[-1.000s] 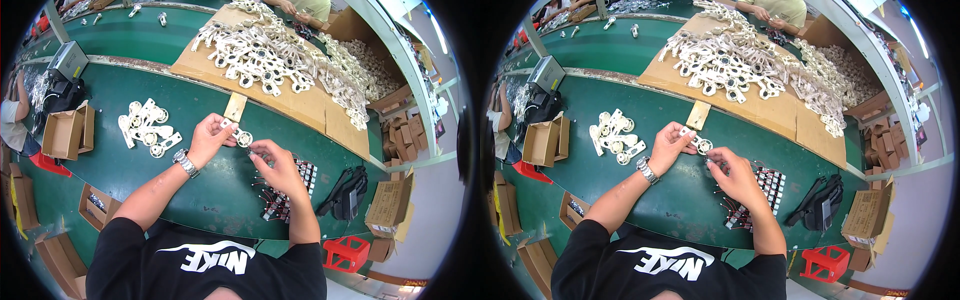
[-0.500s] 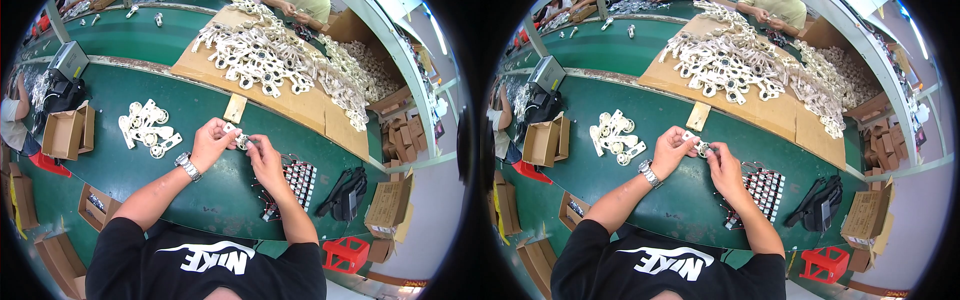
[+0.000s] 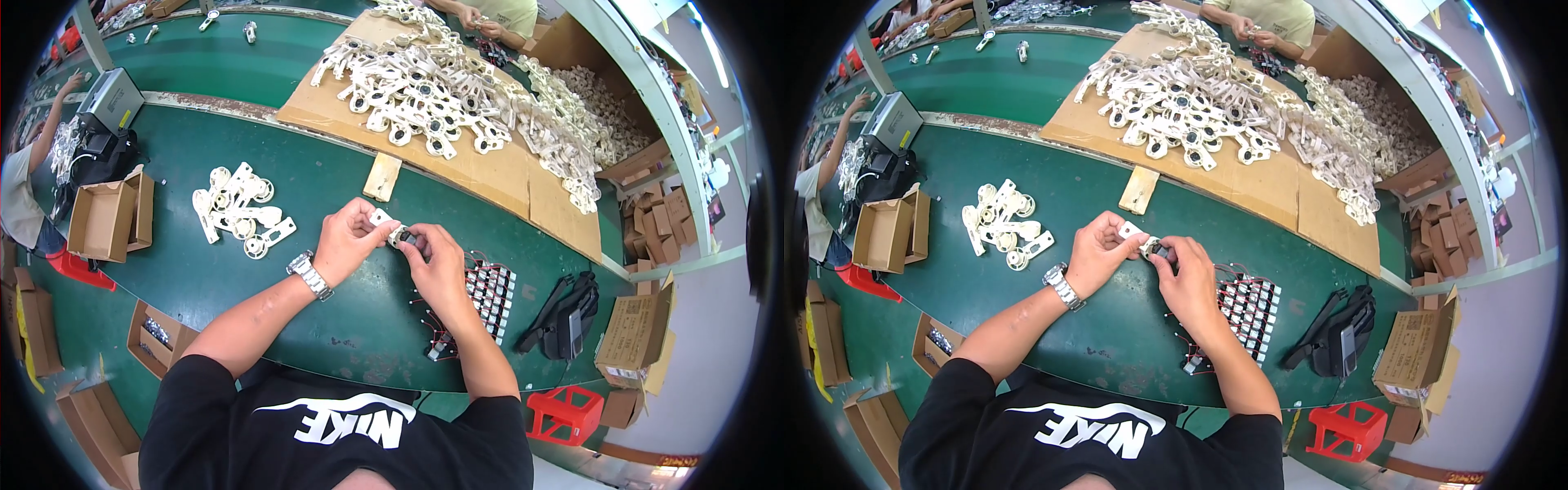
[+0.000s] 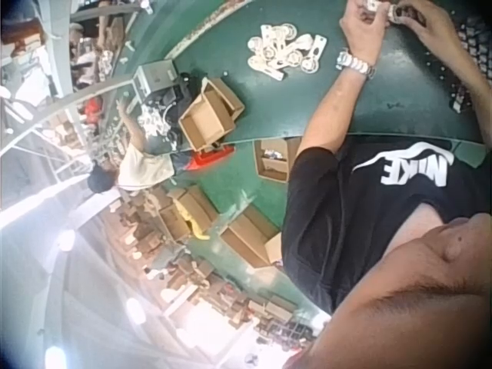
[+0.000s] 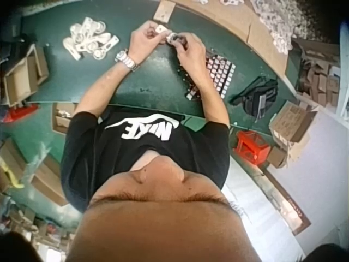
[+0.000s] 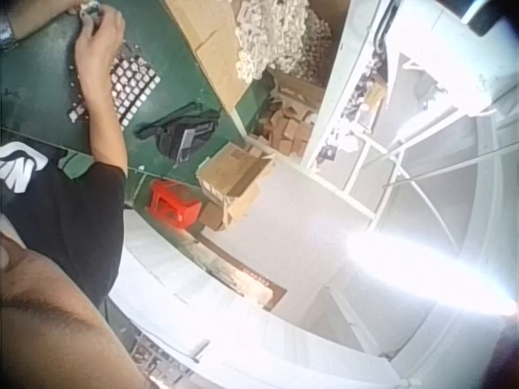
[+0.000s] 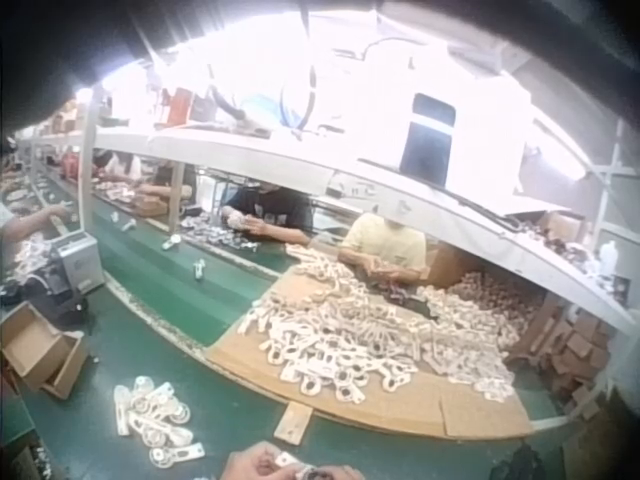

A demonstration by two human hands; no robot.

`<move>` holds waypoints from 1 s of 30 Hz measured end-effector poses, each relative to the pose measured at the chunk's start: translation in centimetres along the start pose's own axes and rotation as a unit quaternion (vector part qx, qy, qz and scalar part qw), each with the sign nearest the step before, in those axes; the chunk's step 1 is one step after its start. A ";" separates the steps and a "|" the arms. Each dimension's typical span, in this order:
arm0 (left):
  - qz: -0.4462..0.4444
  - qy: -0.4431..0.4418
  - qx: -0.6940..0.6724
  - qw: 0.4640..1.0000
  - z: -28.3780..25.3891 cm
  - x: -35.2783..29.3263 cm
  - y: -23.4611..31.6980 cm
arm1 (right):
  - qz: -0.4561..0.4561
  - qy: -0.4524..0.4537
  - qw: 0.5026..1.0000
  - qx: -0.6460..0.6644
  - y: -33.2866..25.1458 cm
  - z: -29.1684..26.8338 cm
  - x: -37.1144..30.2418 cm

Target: The person assembles small electronic components and wires into white plastic housings by hand on an assembly line, taking the components from a cardboard box.

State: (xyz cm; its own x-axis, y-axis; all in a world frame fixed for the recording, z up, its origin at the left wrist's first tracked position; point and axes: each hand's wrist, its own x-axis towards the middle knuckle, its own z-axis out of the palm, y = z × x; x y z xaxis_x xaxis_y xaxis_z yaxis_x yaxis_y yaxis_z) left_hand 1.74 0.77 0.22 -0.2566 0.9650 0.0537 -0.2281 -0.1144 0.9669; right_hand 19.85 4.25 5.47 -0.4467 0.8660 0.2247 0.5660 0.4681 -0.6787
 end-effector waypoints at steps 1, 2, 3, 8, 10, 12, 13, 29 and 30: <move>0.001 0.000 -0.002 1.000 0.0 0.0 0.0 | 0.000 0.000 1.000 0.000 -0.1 0.2 -0.1; 0.001 0.000 -0.003 1.000 0.0 0.0 0.0 | -0.007 0.008 1.000 0.006 -0.1 0.4 -0.2; 0.000 0.001 0.004 1.000 0.0 0.0 0.0 | -0.014 0.017 1.000 0.011 -0.1 0.6 -0.3; 0.000 0.000 0.015 1.000 0.1 -0.2 0.1 | -0.073 0.055 0.995 -0.044 -0.2 0.8 -0.2; 0.001 0.009 0.016 1.000 0.3 -0.3 0.3 | -0.081 0.067 0.994 -0.041 -0.3 0.8 -0.2; -0.007 0.013 0.002 1.000 0.2 -0.1 0.3 | -0.039 0.059 0.997 0.020 -0.6 0.7 -0.2; -0.016 0.018 -0.012 1.000 0.1 0.0 0.3 | -0.040 0.059 0.997 0.020 -0.7 0.7 -0.2; -0.012 -0.013 -0.055 0.998 -0.5 0.3 0.3 | -0.074 0.025 0.992 0.094 2.0 0.7 0.9; -0.012 -0.022 -0.066 0.997 -0.5 0.3 0.1 | -0.071 0.027 0.989 0.130 2.9 1.0 0.9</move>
State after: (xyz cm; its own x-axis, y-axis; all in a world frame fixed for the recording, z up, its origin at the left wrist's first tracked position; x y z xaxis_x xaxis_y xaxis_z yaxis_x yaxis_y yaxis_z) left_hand 1.17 0.96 0.20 -0.2087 0.9770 0.0441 -0.3570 -0.1181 0.9266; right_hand 20.37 6.25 3.01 -0.4672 0.8064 0.3625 0.2995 0.5301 -0.7933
